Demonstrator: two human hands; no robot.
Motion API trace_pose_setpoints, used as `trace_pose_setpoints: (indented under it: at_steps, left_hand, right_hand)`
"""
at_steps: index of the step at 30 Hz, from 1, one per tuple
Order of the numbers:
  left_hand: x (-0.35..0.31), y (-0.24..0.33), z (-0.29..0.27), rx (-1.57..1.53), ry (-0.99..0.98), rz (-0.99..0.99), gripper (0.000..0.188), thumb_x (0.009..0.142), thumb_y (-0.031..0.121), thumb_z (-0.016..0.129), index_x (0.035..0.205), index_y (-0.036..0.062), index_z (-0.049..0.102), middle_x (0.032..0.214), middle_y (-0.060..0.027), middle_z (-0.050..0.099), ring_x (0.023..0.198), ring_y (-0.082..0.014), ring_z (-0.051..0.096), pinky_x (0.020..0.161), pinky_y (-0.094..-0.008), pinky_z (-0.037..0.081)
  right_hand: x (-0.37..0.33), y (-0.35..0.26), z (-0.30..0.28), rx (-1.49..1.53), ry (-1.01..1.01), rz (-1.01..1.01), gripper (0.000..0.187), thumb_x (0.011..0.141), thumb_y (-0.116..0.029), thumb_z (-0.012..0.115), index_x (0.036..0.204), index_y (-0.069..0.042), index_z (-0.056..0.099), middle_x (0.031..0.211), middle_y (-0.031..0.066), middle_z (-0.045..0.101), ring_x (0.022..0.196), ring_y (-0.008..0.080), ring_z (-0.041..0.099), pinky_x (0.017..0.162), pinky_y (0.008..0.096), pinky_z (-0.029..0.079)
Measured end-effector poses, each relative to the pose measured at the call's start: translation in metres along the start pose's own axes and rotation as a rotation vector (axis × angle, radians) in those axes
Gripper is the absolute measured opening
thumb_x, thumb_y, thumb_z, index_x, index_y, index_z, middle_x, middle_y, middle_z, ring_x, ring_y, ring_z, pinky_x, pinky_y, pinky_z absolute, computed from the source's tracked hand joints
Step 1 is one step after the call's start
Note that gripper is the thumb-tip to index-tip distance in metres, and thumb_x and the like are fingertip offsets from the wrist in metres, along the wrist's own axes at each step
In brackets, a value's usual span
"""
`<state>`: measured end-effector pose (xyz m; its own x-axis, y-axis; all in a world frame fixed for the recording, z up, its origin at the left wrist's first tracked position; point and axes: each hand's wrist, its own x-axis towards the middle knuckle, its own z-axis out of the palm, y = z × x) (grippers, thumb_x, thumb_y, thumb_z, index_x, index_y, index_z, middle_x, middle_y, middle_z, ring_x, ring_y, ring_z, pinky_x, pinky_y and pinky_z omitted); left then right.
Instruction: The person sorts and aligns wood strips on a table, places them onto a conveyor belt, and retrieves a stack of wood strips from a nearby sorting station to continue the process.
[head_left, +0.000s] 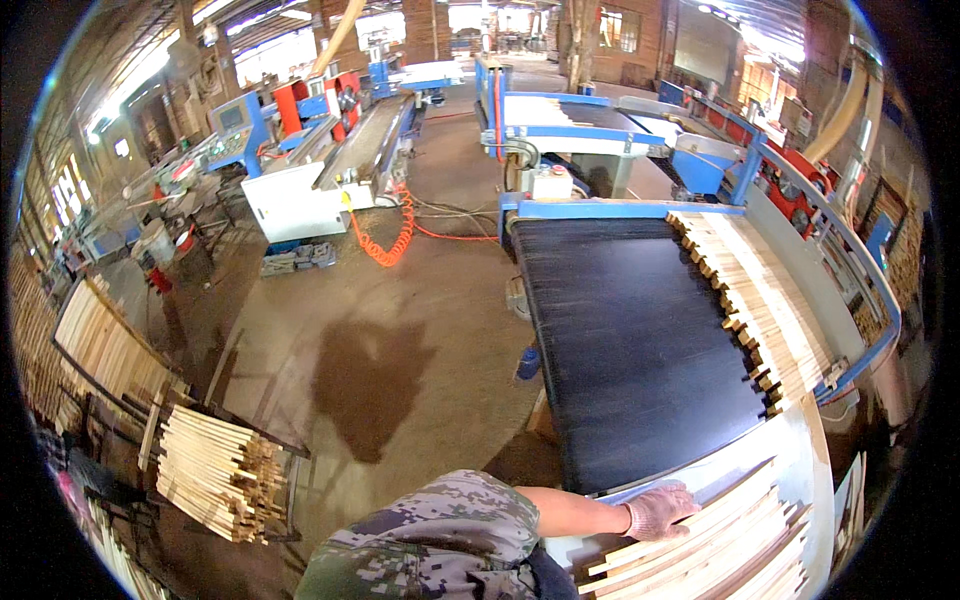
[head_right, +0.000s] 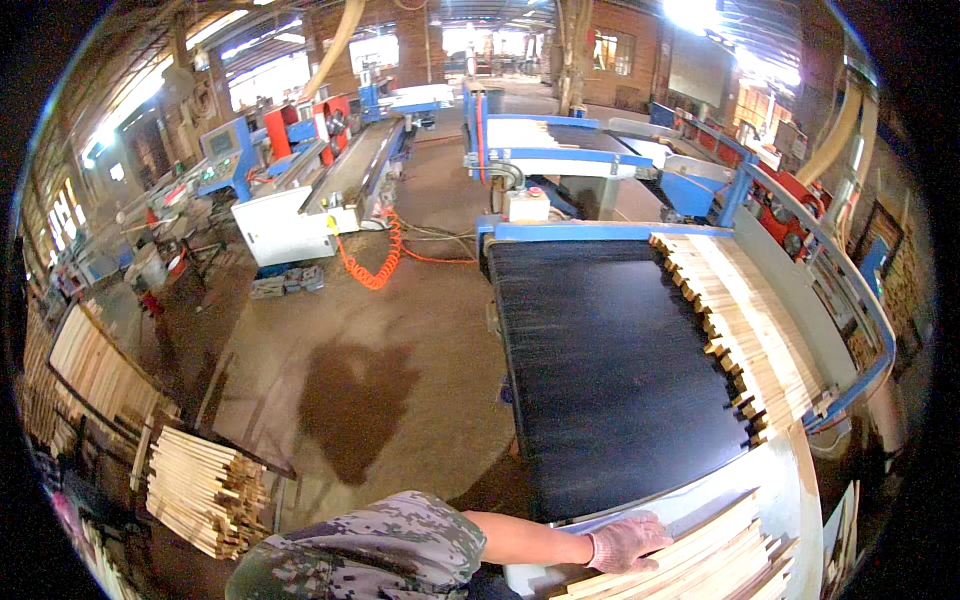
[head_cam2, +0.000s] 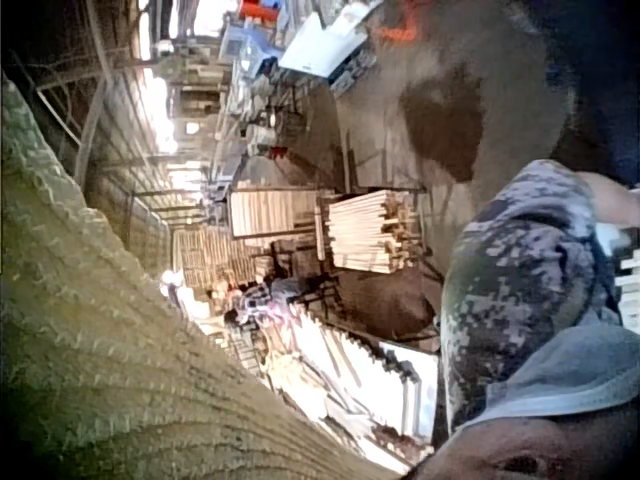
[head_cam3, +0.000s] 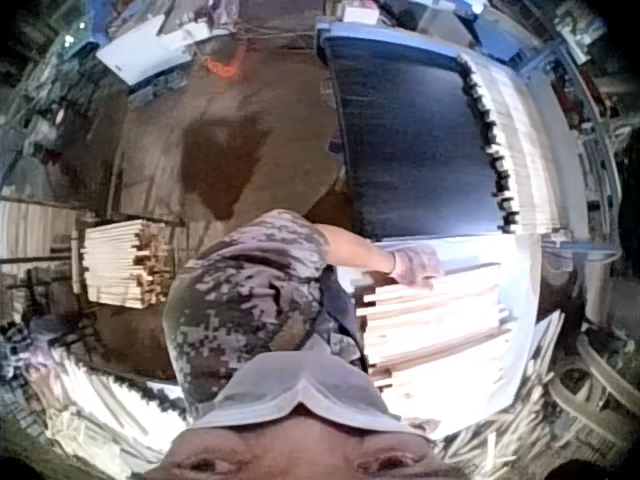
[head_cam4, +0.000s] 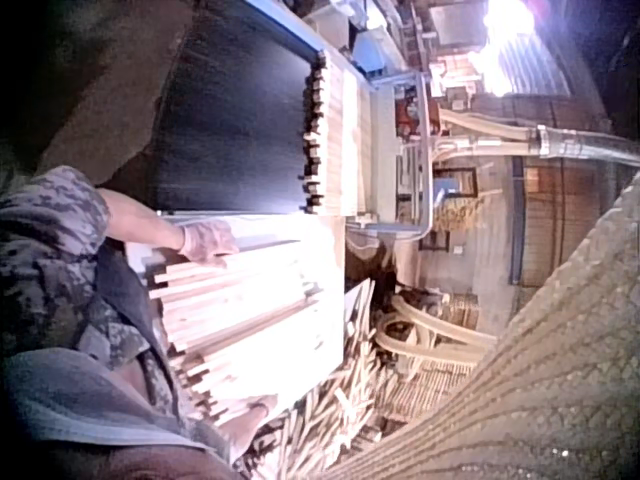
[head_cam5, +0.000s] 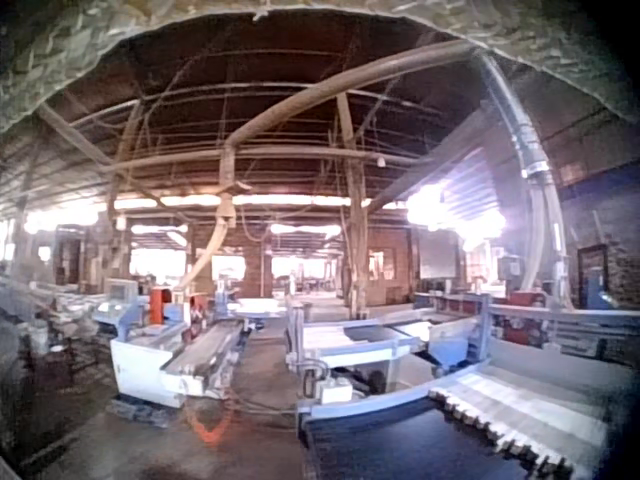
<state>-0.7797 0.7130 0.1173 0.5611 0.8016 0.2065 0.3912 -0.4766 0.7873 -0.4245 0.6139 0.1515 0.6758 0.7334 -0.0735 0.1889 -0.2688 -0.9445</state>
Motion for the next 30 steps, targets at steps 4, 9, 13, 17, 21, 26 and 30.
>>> trace_pose_setpoints:
  at_steps: [4, 9, 13, 17, 21, 26, 30]
  left_hand:
    - [0.003, -0.02, 0.021, 0.104, 0.143, 0.093, 0.055, 0.096, 0.036, 0.067, 0.136, -0.0022, 0.061, 0.125, -0.0215, 0.063, 0.125, -0.0391, 0.054, 0.113, -0.0465, 0.042]
    - [0.004, -0.009, 0.011, 0.094, 0.112, 0.072, 0.056, 0.097, 0.037, 0.065, 0.136, -0.0025, 0.06, 0.125, -0.0222, 0.063, 0.126, -0.0401, 0.054, 0.112, -0.0489, 0.042]
    - [0.007, -0.018, 0.021, 0.116, 0.106, 0.061, 0.057, 0.098, 0.038, 0.064, 0.137, -0.0025, 0.06, 0.133, -0.0236, 0.062, 0.133, -0.042, 0.052, 0.118, -0.0498, 0.038]
    - [0.008, -0.007, 0.011, 0.107, 0.063, 0.043, 0.058, 0.099, 0.04, 0.063, 0.138, -0.0027, 0.06, 0.135, -0.0247, 0.063, 0.134, -0.0425, 0.052, 0.12, -0.0496, 0.036]
    - [0.01, -0.014, 0.015, 0.15, 0.083, 0.11, 0.057, 0.1, 0.04, 0.061, 0.137, -0.0038, 0.061, 0.141, -0.0248, 0.062, 0.136, -0.0403, 0.053, 0.121, -0.0474, 0.035]
    - [0.012, -0.016, 0.016, 0.165, 0.09, 0.127, 0.056, 0.1, 0.038, 0.062, 0.139, -0.0024, 0.061, 0.14, -0.0253, 0.063, 0.137, -0.0401, 0.054, 0.123, -0.0482, 0.033]
    - [0.01, -0.012, 0.011, 0.182, 0.059, 0.092, 0.056, 0.101, 0.039, 0.061, 0.141, -0.0012, 0.06, 0.142, -0.024, 0.063, 0.139, -0.0376, 0.054, 0.124, -0.048, 0.032]
  right_hand:
    - [-0.001, 0.008, -0.012, 0.01, 0.023, 0.02, 0.046, 0.107, -0.041, 0.057, 0.12, 0.001, 0.068, 0.1, 0.0091, 0.067, 0.088, 0.0268, 0.06, 0.084, 0.0449, 0.049]
    - [-0.006, 0.029, -0.046, 0.045, 0.101, 0.05, 0.046, 0.106, -0.041, 0.057, 0.12, 0.002, 0.068, 0.1, 0.0089, 0.067, 0.088, 0.0266, 0.06, 0.084, 0.0449, 0.049]
    - [-0.009, 0.05, -0.076, 0.067, 0.163, 0.084, 0.046, 0.106, -0.041, 0.057, 0.12, 0.002, 0.068, 0.099, 0.0087, 0.067, 0.088, 0.0264, 0.06, 0.084, 0.0449, 0.049]
    - [-0.016, 0.078, -0.122, 0.102, 0.245, 0.121, 0.046, 0.106, -0.041, 0.057, 0.12, 0.002, 0.068, 0.099, 0.0084, 0.067, 0.088, 0.0262, 0.06, 0.084, 0.0448, 0.049]
    - [-0.007, 0.109, -0.166, 0.164, 0.292, 0.138, 0.046, 0.106, -0.041, 0.057, 0.12, 0.002, 0.068, 0.099, 0.0082, 0.066, 0.088, 0.026, 0.059, 0.083, 0.0448, 0.049]
    - [0.018, 0.152, -0.219, 0.208, 0.309, 0.139, 0.046, 0.106, -0.041, 0.058, 0.119, 0.002, 0.068, 0.098, 0.008, 0.066, 0.088, 0.0258, 0.059, 0.083, 0.0447, 0.049]
    - [0.036, 0.176, -0.249, 0.206, 0.314, 0.142, 0.047, 0.106, -0.041, 0.058, 0.119, 0.003, 0.068, 0.098, 0.0077, 0.066, 0.087, 0.0257, 0.059, 0.083, 0.0447, 0.049]
